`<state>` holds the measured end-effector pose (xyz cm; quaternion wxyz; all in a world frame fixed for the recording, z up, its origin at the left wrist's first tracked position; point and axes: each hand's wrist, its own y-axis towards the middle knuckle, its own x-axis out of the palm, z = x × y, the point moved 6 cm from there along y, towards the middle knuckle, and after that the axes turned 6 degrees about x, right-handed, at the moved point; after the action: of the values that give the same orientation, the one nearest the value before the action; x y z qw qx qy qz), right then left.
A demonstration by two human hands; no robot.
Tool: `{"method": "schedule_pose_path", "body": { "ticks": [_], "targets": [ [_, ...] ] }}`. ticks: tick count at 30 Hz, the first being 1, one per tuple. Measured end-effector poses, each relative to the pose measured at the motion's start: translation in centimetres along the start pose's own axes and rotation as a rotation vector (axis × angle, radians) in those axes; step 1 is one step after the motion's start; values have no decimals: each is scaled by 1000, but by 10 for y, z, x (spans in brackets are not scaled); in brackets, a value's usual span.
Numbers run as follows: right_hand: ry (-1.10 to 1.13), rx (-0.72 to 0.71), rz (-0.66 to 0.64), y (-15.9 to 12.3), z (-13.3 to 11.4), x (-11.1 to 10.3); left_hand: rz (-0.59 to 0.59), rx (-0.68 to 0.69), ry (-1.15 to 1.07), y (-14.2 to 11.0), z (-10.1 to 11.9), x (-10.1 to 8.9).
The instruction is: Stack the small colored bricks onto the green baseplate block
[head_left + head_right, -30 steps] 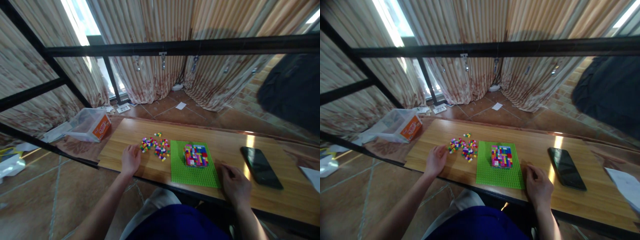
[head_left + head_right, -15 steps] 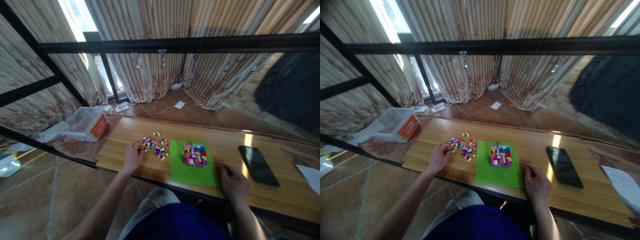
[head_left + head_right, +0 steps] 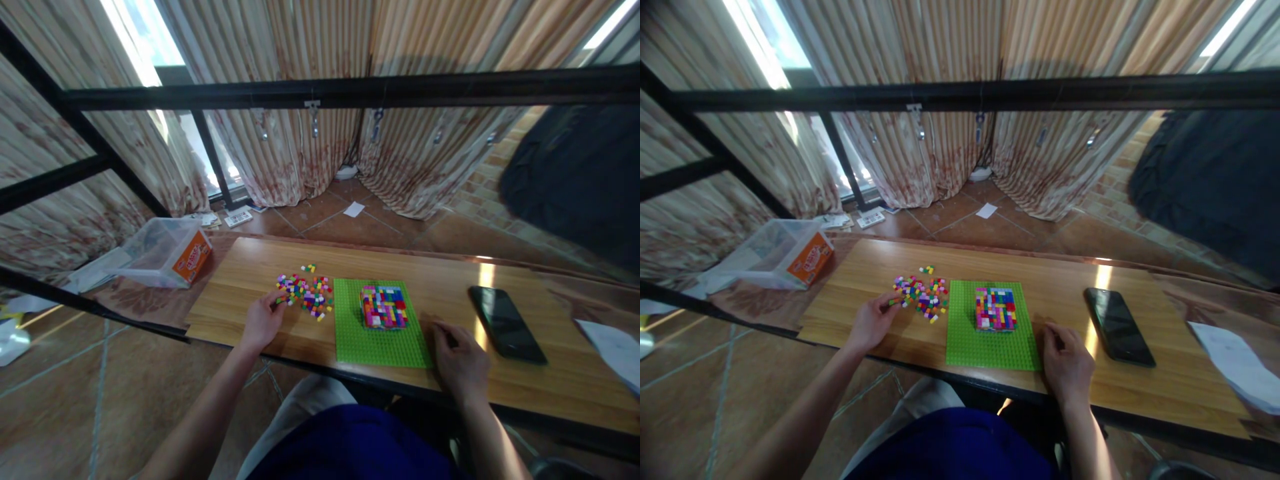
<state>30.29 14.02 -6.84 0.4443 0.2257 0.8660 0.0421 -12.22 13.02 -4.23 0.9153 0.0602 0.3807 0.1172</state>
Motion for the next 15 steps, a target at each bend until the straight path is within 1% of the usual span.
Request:
{"method": "schedule_pose_path", "body": {
  "ticks": [3, 6, 8, 10, 15],
  "targets": [
    [8, -14, 4, 0, -1, 0, -15, -10, 54, 0, 1, -2],
    [9, -9, 7, 0, 1, 0, 25, -44, 114, 0, 1, -6],
    [5, -7, 7, 0, 2, 1, 43, -62, 108, 1, 0, -7],
    [1, -12, 3, 0, 2, 2, 48, -84, 68, 1, -2, -7],
    [-1, -13, 6, 1, 2, 2, 20, -108, -137, 2, -7, -2]
  ]
}}
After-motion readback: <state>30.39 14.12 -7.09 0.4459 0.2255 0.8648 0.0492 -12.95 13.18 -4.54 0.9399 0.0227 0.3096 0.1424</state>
